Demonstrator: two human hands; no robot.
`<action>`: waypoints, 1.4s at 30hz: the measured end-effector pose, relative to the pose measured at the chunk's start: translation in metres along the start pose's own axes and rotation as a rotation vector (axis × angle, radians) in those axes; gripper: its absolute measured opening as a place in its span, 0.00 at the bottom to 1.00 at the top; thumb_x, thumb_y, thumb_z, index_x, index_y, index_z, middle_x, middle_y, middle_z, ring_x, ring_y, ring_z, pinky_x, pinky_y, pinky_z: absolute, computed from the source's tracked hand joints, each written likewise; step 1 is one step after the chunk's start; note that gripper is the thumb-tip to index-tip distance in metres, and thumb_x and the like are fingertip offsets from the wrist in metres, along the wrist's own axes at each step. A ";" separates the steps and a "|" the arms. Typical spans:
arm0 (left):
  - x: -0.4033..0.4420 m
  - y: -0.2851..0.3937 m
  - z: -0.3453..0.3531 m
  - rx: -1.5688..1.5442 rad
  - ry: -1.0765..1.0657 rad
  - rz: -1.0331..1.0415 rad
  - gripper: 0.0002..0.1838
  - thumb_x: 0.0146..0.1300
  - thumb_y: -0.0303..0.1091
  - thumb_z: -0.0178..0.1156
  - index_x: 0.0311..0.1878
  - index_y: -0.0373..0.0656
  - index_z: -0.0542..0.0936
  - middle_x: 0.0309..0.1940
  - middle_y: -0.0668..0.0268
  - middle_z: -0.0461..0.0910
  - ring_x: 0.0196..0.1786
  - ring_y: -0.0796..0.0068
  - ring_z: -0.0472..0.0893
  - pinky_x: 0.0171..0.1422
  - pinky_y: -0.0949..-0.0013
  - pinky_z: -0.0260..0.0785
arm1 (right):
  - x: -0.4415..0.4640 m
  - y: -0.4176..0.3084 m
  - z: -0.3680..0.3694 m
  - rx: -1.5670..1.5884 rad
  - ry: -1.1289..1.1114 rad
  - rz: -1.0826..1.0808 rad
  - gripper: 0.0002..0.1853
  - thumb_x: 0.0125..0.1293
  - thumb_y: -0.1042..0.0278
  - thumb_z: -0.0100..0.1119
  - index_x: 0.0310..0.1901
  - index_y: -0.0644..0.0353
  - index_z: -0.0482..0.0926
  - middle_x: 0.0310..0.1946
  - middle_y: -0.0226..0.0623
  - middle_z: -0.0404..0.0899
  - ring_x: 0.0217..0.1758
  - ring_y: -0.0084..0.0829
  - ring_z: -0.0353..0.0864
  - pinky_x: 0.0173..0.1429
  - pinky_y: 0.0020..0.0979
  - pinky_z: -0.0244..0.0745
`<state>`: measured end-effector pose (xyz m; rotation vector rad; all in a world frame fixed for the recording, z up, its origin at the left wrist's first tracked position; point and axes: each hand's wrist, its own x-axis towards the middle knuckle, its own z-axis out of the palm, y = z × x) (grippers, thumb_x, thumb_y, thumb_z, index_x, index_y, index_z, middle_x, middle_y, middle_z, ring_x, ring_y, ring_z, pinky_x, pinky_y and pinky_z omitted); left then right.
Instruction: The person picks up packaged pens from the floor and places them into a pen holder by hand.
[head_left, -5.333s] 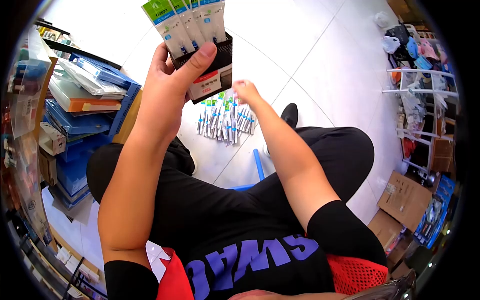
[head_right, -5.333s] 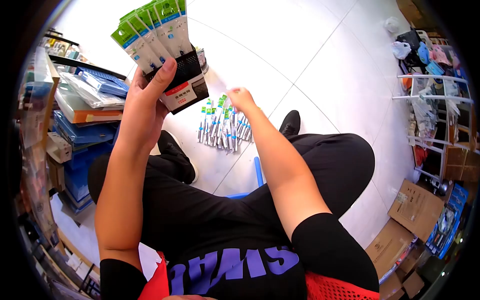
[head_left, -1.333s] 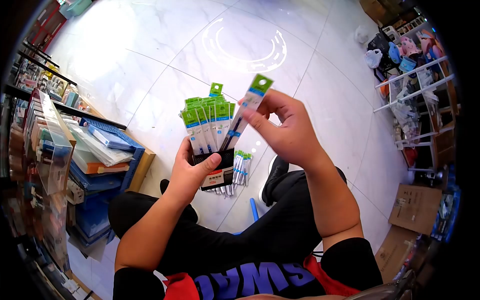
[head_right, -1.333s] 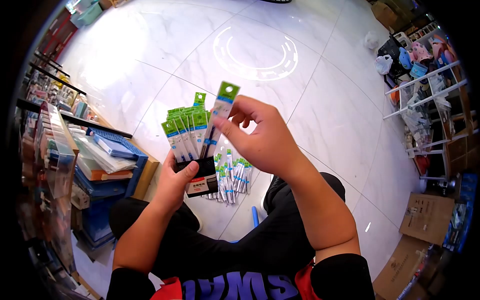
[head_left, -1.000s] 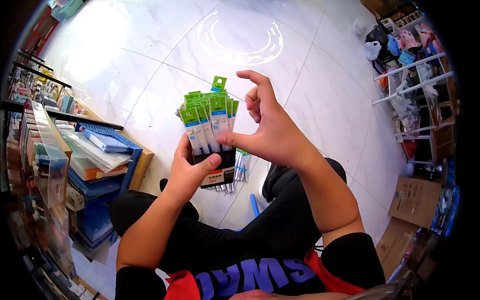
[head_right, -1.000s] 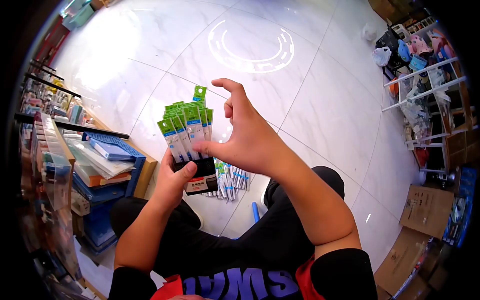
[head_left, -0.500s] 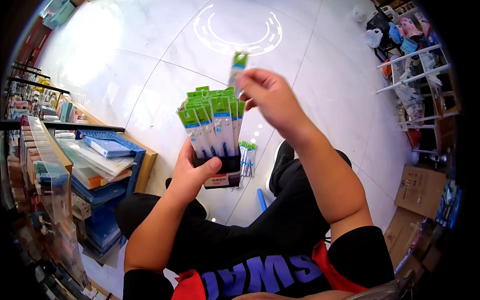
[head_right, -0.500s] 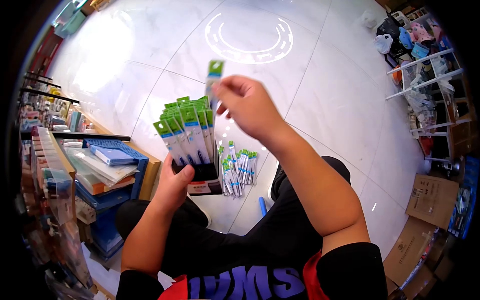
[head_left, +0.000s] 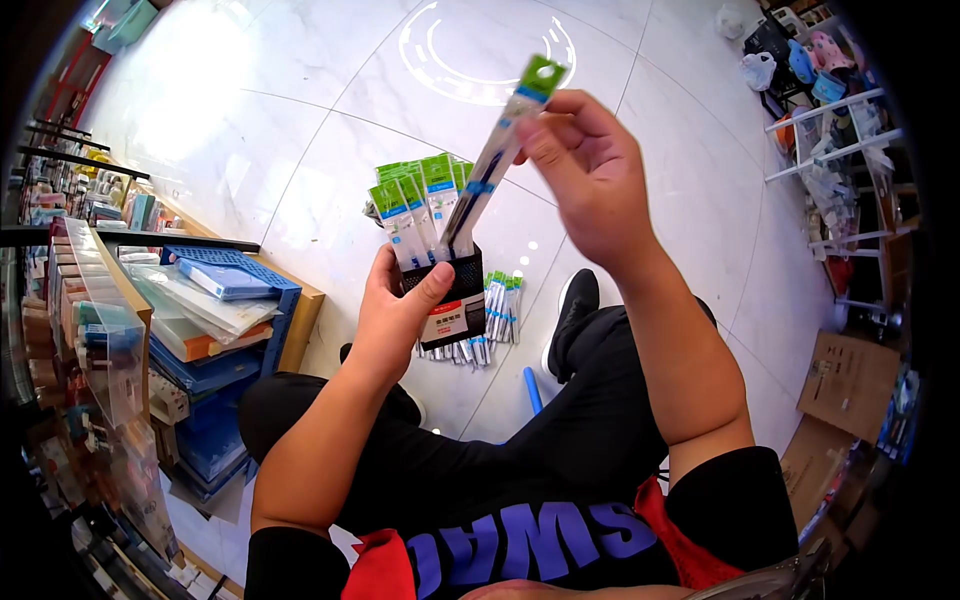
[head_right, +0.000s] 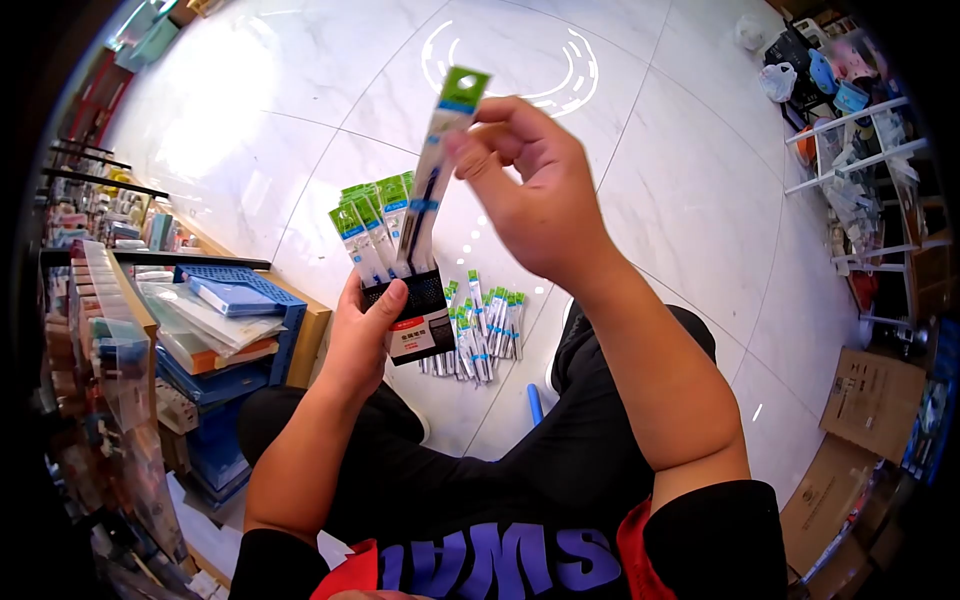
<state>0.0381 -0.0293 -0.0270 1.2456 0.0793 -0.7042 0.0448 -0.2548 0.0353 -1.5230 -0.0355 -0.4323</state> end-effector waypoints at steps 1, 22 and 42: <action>-0.001 -0.002 0.000 0.007 -0.013 0.008 0.37 0.62 0.47 0.76 0.66 0.37 0.69 0.54 0.59 0.81 0.56 0.70 0.81 0.63 0.64 0.75 | -0.004 0.004 0.001 0.008 -0.016 0.063 0.10 0.71 0.68 0.67 0.49 0.62 0.80 0.37 0.32 0.87 0.41 0.19 0.80 0.50 0.24 0.71; -0.028 -0.010 -0.013 -0.067 -0.196 0.060 0.50 0.54 0.56 0.79 0.71 0.36 0.66 0.59 0.58 0.79 0.61 0.66 0.80 0.69 0.61 0.71 | -0.023 0.003 0.012 0.399 -0.416 0.812 0.22 0.80 0.59 0.41 0.61 0.65 0.78 0.57 0.38 0.83 0.58 0.31 0.80 0.67 0.41 0.71; -0.030 -0.009 -0.016 -0.092 -0.098 0.139 0.38 0.64 0.48 0.73 0.69 0.38 0.68 0.59 0.59 0.79 0.61 0.69 0.79 0.68 0.63 0.71 | -0.001 -0.006 -0.012 0.337 0.199 0.343 0.15 0.77 0.63 0.56 0.60 0.60 0.79 0.45 0.35 0.86 0.54 0.27 0.83 0.59 0.37 0.79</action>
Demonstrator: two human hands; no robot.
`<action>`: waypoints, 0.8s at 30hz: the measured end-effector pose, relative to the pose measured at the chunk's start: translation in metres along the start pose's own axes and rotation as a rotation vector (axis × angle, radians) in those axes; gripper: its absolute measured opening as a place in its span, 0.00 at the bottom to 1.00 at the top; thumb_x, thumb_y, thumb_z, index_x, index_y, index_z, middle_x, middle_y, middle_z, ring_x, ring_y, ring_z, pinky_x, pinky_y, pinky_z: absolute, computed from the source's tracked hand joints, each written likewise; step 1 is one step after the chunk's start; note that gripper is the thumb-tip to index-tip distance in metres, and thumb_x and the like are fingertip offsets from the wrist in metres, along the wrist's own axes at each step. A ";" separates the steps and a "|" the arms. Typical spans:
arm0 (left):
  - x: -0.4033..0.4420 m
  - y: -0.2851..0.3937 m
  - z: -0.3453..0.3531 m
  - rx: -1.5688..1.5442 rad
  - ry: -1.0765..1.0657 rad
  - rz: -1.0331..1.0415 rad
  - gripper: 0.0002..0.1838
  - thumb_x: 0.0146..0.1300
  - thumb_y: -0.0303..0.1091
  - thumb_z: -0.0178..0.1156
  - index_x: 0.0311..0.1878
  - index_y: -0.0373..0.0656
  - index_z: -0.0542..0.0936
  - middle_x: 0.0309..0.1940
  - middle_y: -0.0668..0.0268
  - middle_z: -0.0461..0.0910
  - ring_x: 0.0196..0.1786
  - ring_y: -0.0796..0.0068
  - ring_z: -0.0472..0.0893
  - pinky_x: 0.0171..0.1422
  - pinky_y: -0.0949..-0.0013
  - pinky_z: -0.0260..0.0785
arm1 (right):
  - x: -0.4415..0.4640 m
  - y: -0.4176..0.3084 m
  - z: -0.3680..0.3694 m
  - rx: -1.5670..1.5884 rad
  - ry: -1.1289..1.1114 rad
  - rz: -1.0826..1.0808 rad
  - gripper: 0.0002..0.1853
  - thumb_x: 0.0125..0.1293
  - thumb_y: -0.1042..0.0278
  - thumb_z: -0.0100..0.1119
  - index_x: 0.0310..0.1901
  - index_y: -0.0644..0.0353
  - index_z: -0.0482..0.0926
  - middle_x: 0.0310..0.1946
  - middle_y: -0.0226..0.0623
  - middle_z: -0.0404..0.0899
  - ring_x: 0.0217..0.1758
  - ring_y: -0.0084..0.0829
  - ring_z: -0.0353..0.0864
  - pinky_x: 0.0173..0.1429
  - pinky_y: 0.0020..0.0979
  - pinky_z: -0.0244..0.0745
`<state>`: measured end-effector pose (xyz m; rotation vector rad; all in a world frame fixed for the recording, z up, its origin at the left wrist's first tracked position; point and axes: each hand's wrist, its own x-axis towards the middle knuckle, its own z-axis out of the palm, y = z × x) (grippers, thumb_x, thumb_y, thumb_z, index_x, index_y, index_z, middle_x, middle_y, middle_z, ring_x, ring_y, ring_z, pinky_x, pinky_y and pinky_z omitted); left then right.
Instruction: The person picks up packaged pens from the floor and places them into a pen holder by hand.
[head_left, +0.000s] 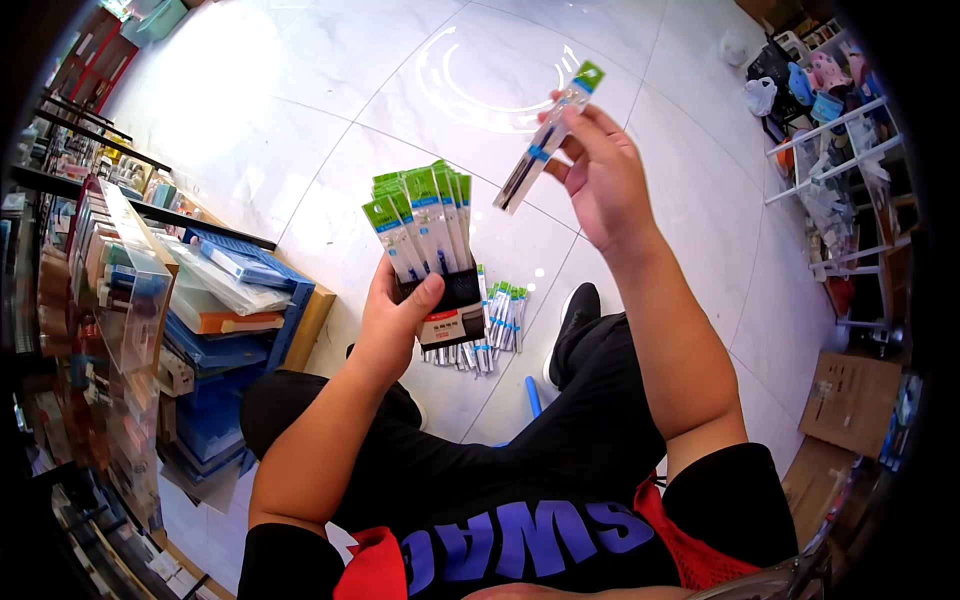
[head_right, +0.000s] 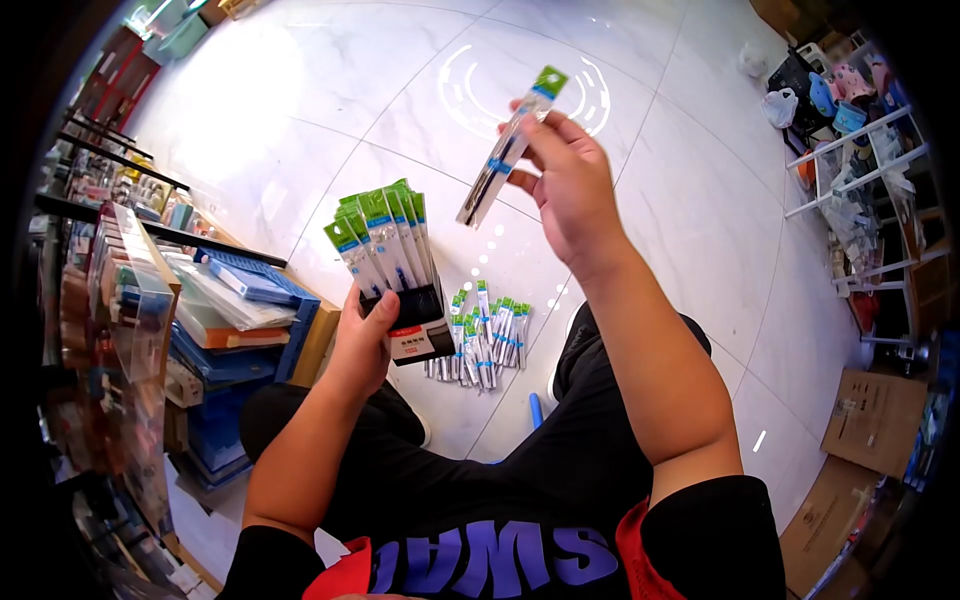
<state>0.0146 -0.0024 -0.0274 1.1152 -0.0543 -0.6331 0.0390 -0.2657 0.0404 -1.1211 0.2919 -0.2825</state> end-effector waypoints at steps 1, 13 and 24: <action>0.000 0.000 0.000 -0.010 0.031 -0.015 0.36 0.66 0.47 0.72 0.69 0.38 0.69 0.58 0.60 0.79 0.60 0.69 0.79 0.68 0.64 0.71 | 0.000 -0.003 -0.002 0.057 -0.012 -0.033 0.15 0.78 0.64 0.56 0.61 0.60 0.79 0.45 0.35 0.86 0.54 0.27 0.84 0.59 0.38 0.79; 0.002 -0.002 0.005 0.072 0.058 -0.060 0.37 0.63 0.43 0.75 0.67 0.36 0.68 0.57 0.57 0.79 0.59 0.69 0.80 0.65 0.64 0.74 | -0.032 0.024 0.023 -0.490 -0.372 -0.280 0.12 0.66 0.70 0.71 0.49 0.60 0.83 0.41 0.30 0.86 0.49 0.24 0.81 0.62 0.31 0.73; -0.003 0.004 0.008 0.104 0.013 -0.062 0.37 0.62 0.42 0.76 0.67 0.36 0.67 0.58 0.58 0.79 0.59 0.70 0.80 0.65 0.64 0.74 | -0.046 0.024 0.030 -0.972 -0.424 -0.435 0.45 0.53 0.58 0.80 0.72 0.50 0.67 0.65 0.45 0.67 0.73 0.49 0.66 0.75 0.46 0.64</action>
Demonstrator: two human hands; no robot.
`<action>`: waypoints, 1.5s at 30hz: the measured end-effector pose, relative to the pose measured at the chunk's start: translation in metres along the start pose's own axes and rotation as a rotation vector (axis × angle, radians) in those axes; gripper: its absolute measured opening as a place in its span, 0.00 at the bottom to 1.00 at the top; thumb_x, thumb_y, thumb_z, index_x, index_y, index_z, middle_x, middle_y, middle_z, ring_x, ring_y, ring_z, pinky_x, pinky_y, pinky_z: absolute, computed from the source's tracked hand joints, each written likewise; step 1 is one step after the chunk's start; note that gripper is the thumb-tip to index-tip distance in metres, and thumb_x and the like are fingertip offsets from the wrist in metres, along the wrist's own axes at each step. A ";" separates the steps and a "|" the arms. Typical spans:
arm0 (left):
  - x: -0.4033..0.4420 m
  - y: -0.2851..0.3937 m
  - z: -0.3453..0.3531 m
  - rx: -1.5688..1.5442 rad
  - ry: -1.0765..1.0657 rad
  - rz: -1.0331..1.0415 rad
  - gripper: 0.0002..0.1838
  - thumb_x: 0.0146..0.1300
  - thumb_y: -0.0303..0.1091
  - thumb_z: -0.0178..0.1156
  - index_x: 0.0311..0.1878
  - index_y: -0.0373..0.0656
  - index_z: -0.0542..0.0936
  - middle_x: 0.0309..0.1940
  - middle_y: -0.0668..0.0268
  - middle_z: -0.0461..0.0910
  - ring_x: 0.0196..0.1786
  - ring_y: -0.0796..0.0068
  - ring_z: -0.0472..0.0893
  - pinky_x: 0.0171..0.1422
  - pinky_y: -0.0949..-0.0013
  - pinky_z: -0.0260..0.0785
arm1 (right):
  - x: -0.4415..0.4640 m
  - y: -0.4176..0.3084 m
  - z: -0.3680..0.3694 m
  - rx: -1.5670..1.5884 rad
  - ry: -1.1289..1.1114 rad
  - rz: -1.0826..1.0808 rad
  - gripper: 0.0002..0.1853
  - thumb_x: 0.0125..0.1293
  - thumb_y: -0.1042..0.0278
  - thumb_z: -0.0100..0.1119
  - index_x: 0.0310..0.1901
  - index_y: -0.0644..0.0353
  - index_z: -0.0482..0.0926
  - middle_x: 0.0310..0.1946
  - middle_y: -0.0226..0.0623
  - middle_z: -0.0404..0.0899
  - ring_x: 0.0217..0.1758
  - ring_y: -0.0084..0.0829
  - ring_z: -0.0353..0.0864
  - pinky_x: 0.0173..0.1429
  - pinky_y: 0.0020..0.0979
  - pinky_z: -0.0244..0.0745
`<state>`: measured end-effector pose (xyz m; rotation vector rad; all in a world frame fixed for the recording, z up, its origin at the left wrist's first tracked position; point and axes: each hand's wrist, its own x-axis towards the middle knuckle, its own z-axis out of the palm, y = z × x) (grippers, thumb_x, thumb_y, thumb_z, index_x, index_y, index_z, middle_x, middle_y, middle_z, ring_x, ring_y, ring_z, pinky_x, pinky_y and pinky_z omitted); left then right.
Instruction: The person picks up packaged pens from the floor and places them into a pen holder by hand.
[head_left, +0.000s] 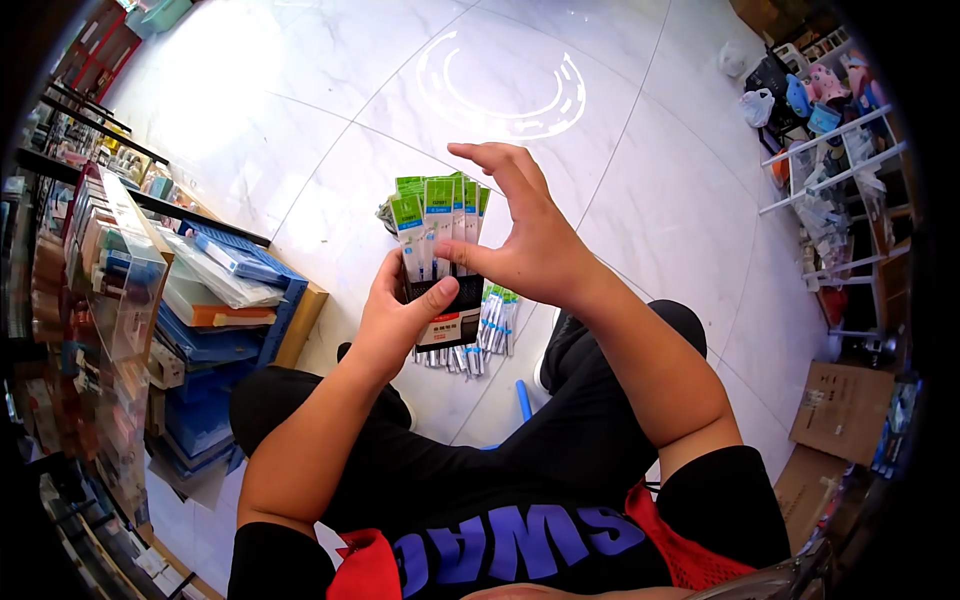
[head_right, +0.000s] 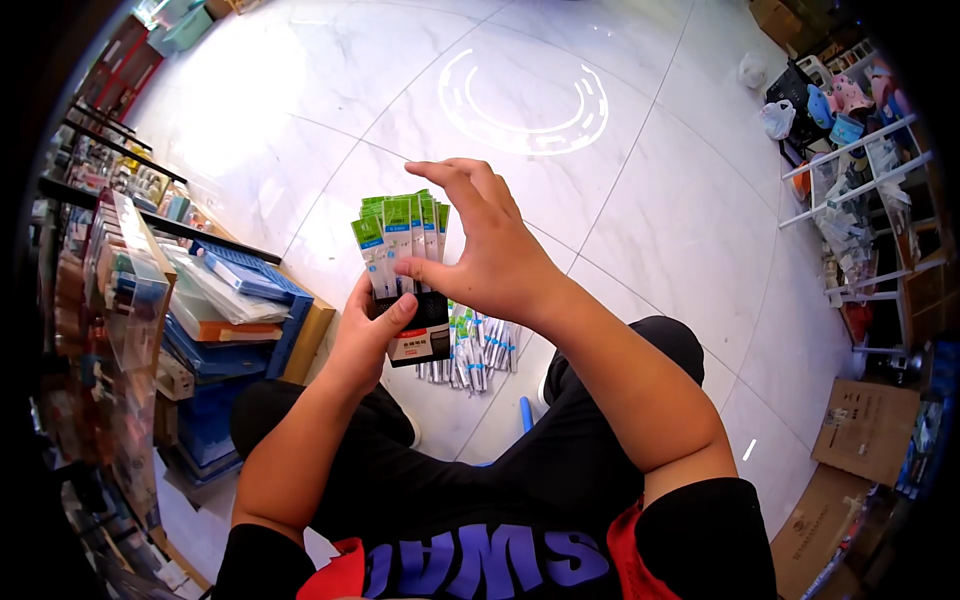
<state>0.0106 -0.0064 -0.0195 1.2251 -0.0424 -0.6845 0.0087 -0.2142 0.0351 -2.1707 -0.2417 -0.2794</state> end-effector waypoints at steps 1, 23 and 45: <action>0.000 0.000 0.000 0.008 0.000 0.003 0.37 0.62 0.42 0.76 0.67 0.36 0.67 0.58 0.58 0.79 0.59 0.70 0.80 0.65 0.64 0.74 | 0.000 0.001 0.001 -0.005 -0.002 0.011 0.45 0.53 0.56 0.80 0.72 0.50 0.67 0.65 0.46 0.67 0.73 0.50 0.66 0.75 0.46 0.64; -0.002 0.002 -0.006 -0.074 0.040 0.048 0.35 0.66 0.42 0.73 0.66 0.34 0.67 0.57 0.57 0.80 0.58 0.69 0.81 0.65 0.63 0.76 | 0.040 -0.039 -0.068 0.373 0.238 -0.168 0.29 0.69 0.60 0.65 0.68 0.58 0.69 0.57 0.43 0.75 0.58 0.34 0.74 0.62 0.36 0.70; -0.014 0.008 -0.002 -0.154 0.086 0.096 0.30 0.70 0.43 0.68 0.67 0.38 0.69 0.56 0.59 0.80 0.58 0.67 0.82 0.64 0.61 0.77 | -0.056 -0.144 -0.193 0.612 -0.558 -0.775 0.02 0.65 0.77 0.66 0.35 0.59 0.82 0.25 0.41 0.84 0.21 0.31 0.82 0.27 0.27 0.76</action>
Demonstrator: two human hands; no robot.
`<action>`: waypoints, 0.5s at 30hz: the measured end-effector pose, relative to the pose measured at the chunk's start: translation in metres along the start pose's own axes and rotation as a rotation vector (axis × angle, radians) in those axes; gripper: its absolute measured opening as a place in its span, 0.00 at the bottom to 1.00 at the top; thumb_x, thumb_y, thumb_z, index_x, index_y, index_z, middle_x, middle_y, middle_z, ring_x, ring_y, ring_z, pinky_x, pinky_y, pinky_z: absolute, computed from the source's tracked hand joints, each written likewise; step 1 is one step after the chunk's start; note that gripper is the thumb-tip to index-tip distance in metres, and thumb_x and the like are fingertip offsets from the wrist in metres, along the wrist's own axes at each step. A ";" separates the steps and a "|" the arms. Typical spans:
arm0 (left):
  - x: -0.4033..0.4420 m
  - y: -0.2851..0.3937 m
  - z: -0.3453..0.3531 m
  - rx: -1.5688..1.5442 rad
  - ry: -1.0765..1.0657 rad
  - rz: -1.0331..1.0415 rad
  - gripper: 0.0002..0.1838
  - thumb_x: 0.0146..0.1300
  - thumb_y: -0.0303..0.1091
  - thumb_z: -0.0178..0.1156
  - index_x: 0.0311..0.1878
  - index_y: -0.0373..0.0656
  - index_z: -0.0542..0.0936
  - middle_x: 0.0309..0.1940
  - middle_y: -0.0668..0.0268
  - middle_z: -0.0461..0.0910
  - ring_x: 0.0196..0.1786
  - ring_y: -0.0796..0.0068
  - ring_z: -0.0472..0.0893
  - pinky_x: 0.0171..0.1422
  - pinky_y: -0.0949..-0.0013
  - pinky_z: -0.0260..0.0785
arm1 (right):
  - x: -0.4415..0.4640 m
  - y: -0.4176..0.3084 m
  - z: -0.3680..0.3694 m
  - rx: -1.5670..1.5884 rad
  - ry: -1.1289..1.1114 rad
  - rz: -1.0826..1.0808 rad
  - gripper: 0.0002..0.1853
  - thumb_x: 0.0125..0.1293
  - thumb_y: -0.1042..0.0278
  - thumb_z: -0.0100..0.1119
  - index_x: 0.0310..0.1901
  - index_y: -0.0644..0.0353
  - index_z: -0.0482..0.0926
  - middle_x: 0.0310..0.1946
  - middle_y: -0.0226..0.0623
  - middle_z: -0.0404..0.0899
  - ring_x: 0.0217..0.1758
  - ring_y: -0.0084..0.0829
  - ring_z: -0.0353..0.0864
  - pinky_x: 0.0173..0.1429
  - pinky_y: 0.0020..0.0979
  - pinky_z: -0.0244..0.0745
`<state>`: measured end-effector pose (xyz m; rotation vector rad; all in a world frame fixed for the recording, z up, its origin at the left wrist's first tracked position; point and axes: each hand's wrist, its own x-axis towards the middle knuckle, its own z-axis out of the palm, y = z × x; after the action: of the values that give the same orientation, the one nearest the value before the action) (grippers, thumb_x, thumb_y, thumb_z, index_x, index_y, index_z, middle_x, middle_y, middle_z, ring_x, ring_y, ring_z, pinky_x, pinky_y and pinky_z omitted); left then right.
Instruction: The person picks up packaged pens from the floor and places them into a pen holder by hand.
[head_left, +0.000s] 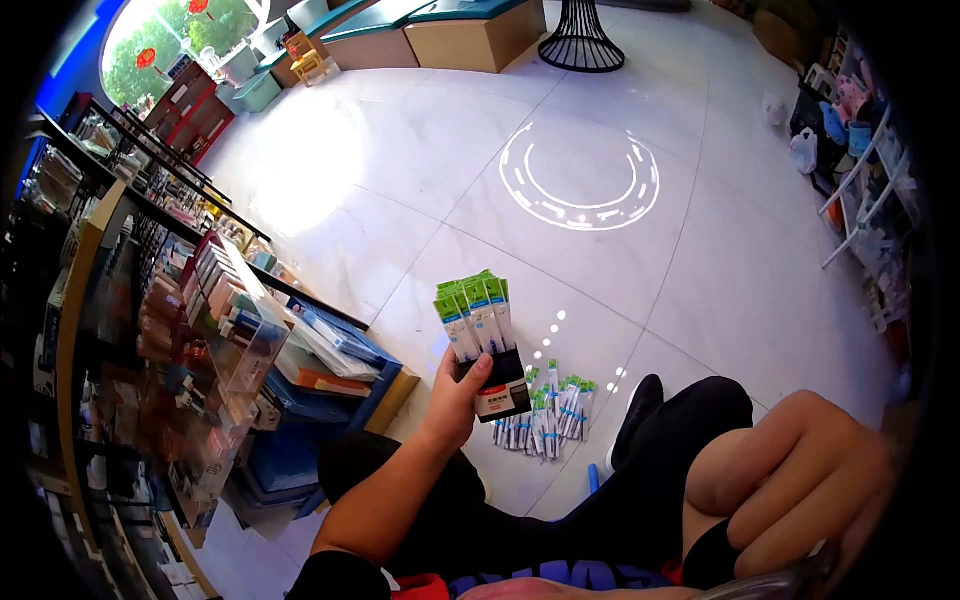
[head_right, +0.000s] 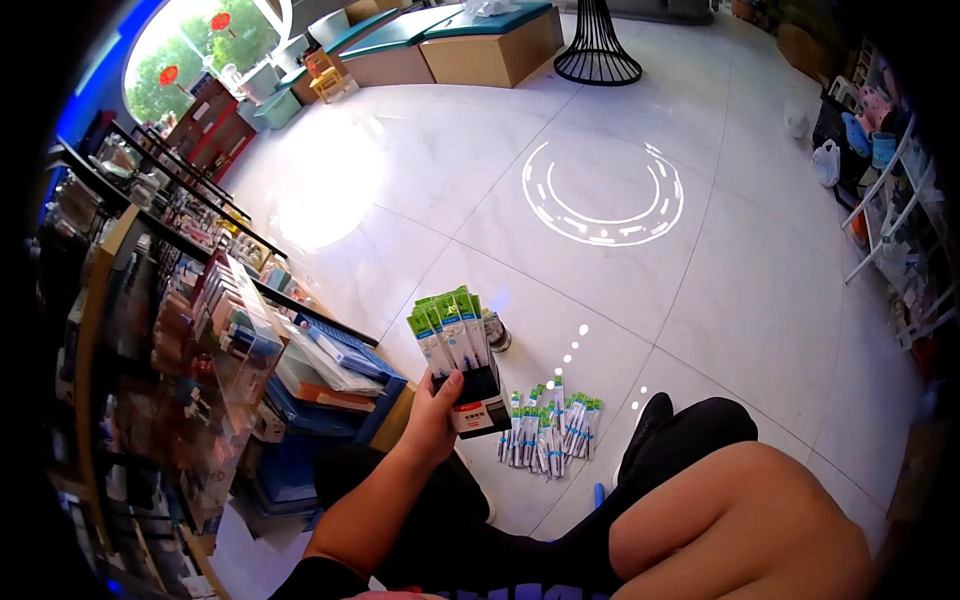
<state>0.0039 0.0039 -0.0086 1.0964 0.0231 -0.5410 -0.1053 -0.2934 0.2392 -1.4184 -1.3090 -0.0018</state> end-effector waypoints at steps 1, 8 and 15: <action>0.000 -0.001 -0.001 0.015 0.006 0.001 0.30 0.70 0.44 0.68 0.67 0.39 0.70 0.56 0.59 0.80 0.58 0.67 0.82 0.65 0.61 0.76 | 0.003 0.001 0.000 0.058 0.001 -0.005 0.02 0.65 0.78 0.65 0.34 0.61 0.82 0.25 0.44 0.84 0.21 0.35 0.83 0.27 0.28 0.78; 0.008 -0.009 -0.009 0.027 -0.008 0.022 0.31 0.70 0.46 0.68 0.67 0.39 0.70 0.57 0.60 0.80 0.59 0.67 0.81 0.66 0.61 0.75 | -0.021 0.002 0.019 0.339 0.132 -0.062 0.08 0.65 0.78 0.65 0.28 0.65 0.78 0.23 0.53 0.81 0.20 0.40 0.83 0.26 0.32 0.78; 0.008 -0.009 -0.011 0.010 -0.037 0.014 0.30 0.70 0.45 0.67 0.68 0.39 0.69 0.58 0.60 0.79 0.59 0.68 0.81 0.66 0.61 0.75 | -0.039 -0.007 0.026 0.523 0.176 0.004 0.11 0.69 0.78 0.59 0.27 0.66 0.76 0.18 0.53 0.77 0.16 0.42 0.79 0.24 0.35 0.77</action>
<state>0.0097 0.0069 -0.0238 1.0957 -0.0193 -0.5492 -0.1415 -0.3038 0.2102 -0.9508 -1.0607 0.2002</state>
